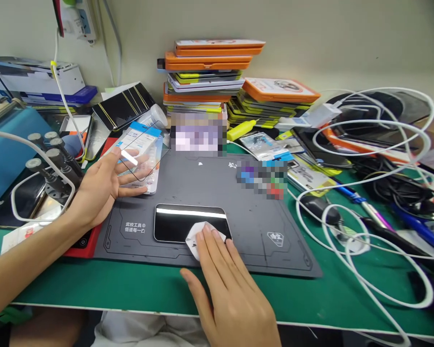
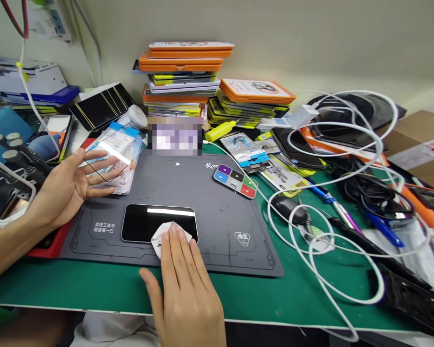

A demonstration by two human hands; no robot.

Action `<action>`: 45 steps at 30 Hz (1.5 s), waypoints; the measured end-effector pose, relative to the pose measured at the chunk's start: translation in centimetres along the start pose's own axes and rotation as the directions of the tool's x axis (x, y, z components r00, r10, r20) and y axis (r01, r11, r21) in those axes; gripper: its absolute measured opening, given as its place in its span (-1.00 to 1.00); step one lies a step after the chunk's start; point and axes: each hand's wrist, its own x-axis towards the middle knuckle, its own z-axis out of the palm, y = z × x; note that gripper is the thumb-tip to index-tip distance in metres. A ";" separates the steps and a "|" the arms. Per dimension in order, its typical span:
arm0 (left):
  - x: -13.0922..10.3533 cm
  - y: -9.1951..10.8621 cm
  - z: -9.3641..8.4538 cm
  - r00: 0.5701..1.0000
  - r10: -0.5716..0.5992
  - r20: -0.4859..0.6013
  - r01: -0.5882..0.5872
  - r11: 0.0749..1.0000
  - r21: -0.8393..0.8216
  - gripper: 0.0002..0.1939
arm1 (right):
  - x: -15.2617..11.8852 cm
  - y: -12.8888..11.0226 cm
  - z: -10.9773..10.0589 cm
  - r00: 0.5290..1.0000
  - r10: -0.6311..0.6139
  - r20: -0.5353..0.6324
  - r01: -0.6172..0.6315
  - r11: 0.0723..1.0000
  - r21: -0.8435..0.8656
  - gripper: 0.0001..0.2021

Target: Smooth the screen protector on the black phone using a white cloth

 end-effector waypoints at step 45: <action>-0.4 -0.1 0.1 0.993 -0.012 0.119 0.024 0.995 -0.100 -0.77 | 3.7 -3.0 1.6 0.994 -0.104 0.042 0.097 0.985 0.143 -0.48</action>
